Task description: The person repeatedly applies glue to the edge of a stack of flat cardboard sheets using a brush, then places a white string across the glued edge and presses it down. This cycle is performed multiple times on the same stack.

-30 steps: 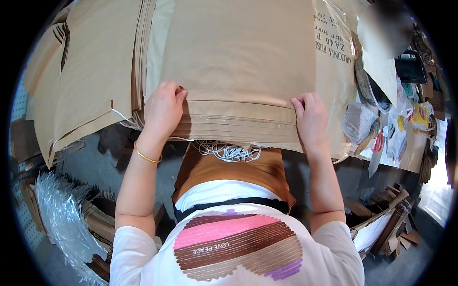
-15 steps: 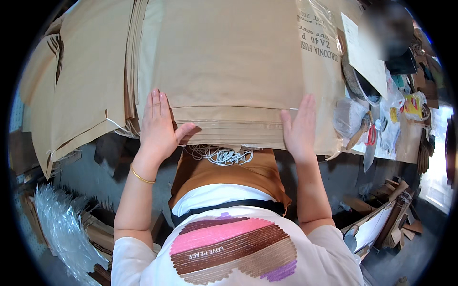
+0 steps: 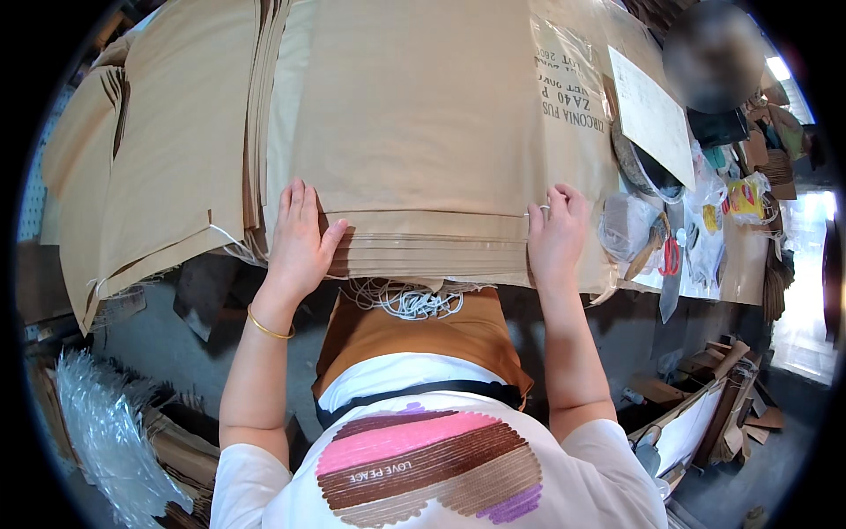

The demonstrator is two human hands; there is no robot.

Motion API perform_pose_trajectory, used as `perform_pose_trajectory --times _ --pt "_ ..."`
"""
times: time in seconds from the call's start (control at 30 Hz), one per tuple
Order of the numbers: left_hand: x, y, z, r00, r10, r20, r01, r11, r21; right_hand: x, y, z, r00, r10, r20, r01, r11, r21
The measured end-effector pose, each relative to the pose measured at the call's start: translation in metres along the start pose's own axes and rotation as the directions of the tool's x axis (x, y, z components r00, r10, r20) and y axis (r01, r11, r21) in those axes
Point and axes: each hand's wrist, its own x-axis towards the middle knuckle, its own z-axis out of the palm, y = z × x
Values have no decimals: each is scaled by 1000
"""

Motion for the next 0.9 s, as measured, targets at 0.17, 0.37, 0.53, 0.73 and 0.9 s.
perform_pose_trajectory --times 0.17,0.37,0.53,0.73,0.9 --pt "-6 -8 -1 962 -75 -264 19 978 -209 1 3 -28 899 377 222 -416 578 702" --pt "-26 -12 -22 930 -323 175 308 424 -852 -16 19 -44 835 216 506 -516 628 583" --pt "-59 -39 -71 774 -87 -627 -91 965 -247 -17 -66 -3 944 36 327 -229 785 575" --pt "-93 -183 -129 438 -541 -718 355 838 -414 14 -211 69 834 -398 382 -167 478 862" --pt "-97 -336 -195 581 -525 -622 621 780 -78 26 -319 114 607 -445 658 -536 382 753"
